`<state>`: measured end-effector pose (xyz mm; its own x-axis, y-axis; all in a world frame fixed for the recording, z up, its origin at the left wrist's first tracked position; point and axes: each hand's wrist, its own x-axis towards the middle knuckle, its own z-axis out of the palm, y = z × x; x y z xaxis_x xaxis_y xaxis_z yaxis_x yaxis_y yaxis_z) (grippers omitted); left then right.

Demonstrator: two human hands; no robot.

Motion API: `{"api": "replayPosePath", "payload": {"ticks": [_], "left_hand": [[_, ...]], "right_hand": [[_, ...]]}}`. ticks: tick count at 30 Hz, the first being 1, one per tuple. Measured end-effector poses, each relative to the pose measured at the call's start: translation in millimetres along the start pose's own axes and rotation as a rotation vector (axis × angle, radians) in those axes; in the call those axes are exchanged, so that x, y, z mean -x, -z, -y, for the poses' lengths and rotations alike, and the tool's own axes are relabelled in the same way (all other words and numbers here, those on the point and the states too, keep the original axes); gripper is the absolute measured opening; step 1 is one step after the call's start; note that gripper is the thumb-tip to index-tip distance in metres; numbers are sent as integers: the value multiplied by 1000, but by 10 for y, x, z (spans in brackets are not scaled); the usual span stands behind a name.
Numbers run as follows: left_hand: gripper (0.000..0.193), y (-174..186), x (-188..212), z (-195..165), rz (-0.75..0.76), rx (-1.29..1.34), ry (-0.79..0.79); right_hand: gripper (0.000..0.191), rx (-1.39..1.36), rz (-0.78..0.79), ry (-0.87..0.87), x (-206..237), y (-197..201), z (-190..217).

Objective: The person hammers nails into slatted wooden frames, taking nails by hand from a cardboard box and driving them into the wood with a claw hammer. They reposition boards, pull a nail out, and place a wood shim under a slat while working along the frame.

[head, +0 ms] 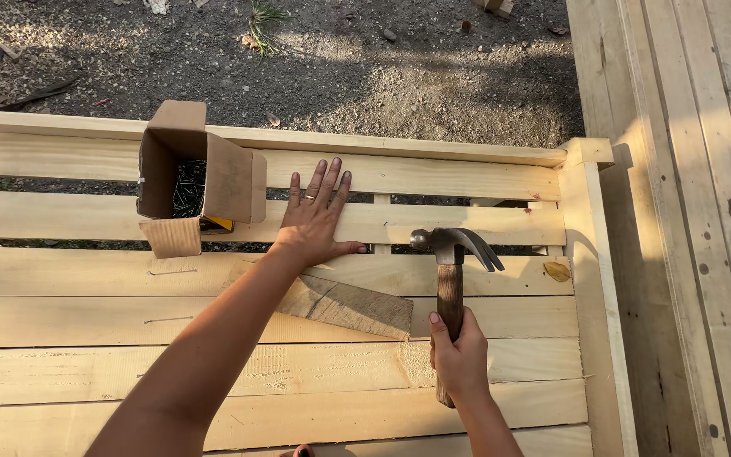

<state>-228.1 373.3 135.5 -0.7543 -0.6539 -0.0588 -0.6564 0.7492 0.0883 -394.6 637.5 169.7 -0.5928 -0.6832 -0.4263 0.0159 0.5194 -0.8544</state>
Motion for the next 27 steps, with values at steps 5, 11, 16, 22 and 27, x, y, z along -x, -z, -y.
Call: {"api": "replayPosePath", "payload": {"ticks": [5, 11, 16, 22, 27], "left_hand": [[115, -4, -100, 98, 88, 26, -21], [108, -94, -150, 152, 35, 63, -106], [89, 10, -155, 127, 219, -17, -151], [81, -27, -119, 144, 85, 10, -170], [74, -82, -149, 162, 94, -2, -158]], "right_hand": [[27, 100, 14, 26, -68, -57, 105], [27, 244, 1, 228, -148, -95, 309], [27, 360, -32, 264, -183, -44, 496], [29, 511, -63, 531, -259, -155, 649], [33, 669, 2, 376, -306, -251, 679]]}}
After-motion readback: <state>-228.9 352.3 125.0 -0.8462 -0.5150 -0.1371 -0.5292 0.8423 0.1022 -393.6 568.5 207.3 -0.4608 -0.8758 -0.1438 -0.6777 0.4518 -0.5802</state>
